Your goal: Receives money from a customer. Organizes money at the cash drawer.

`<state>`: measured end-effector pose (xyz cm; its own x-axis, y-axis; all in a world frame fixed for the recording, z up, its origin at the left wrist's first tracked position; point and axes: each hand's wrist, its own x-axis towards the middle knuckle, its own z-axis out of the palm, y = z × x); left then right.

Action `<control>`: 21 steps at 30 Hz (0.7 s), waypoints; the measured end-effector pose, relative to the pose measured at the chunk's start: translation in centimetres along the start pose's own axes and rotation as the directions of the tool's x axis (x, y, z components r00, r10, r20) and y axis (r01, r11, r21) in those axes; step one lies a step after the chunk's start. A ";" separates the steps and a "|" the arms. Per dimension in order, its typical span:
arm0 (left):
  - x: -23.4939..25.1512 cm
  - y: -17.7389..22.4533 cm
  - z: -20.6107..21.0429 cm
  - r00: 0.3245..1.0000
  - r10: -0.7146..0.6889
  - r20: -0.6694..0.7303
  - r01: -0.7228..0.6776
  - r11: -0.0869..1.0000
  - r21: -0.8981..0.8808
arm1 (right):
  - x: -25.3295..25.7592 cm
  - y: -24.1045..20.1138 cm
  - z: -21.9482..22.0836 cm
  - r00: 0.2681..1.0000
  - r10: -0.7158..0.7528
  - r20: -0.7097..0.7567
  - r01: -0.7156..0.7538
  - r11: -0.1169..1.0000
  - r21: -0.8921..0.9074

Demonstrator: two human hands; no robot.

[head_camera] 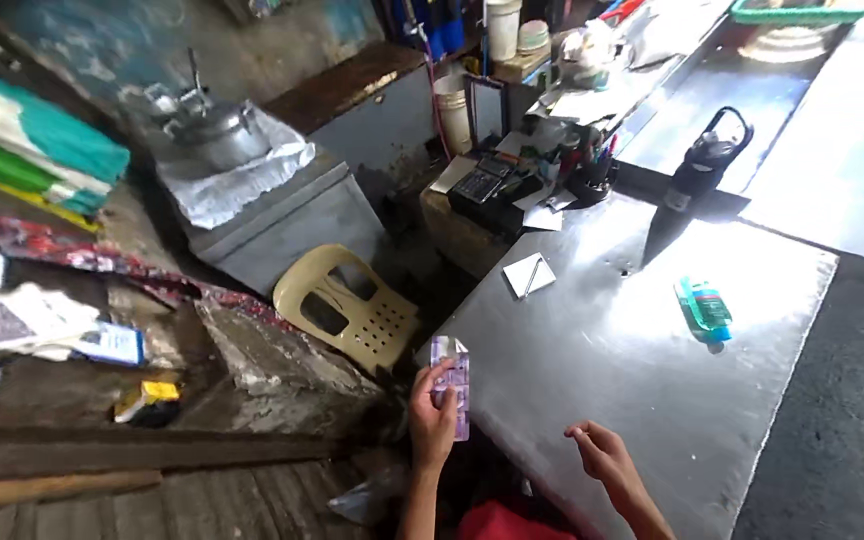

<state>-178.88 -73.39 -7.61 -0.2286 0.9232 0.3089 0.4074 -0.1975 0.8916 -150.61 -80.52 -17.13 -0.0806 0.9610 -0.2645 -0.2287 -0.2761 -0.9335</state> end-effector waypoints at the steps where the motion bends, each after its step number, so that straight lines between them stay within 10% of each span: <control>1: 0.7 -0.6 -0.7 1.000 0.007 0.002 -0.007 1.000 0.014 | 1.4 -0.6 0.9 1.000 -0.011 -0.008 0.011 1.000 0.005; 7: 5.5 -9.7 -2.4 0.986 -0.167 -0.025 0.166 0.986 -0.023 | 14.6 -3.7 8.7 0.996 -0.091 -0.009 0.091 0.994 -0.052; 13: 20.1 -21.6 -1.7 0.940 -0.310 0.142 0.330 0.932 -0.151 | 42.1 -9.5 18.2 0.970 0.070 -0.231 -0.010 0.968 0.252; 17: 30.3 -23.8 -2.3 0.883 -0.422 0.206 0.465 0.847 -0.258 | 57.6 -7.7 18.3 0.745 0.411 -0.525 0.026 0.769 0.638; 21: 36.5 -24.4 -4.5 0.864 -0.443 0.238 0.499 0.817 -0.289 | 61.3 -4.3 16.7 0.647 0.421 -0.636 0.116 0.770 0.627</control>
<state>-201.11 -36.40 -16.56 -0.1675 0.9639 -0.2070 -0.0370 0.2037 0.9783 -170.78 -20.70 -25.22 0.4688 0.5146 -0.7179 -0.7939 -0.1107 -0.5978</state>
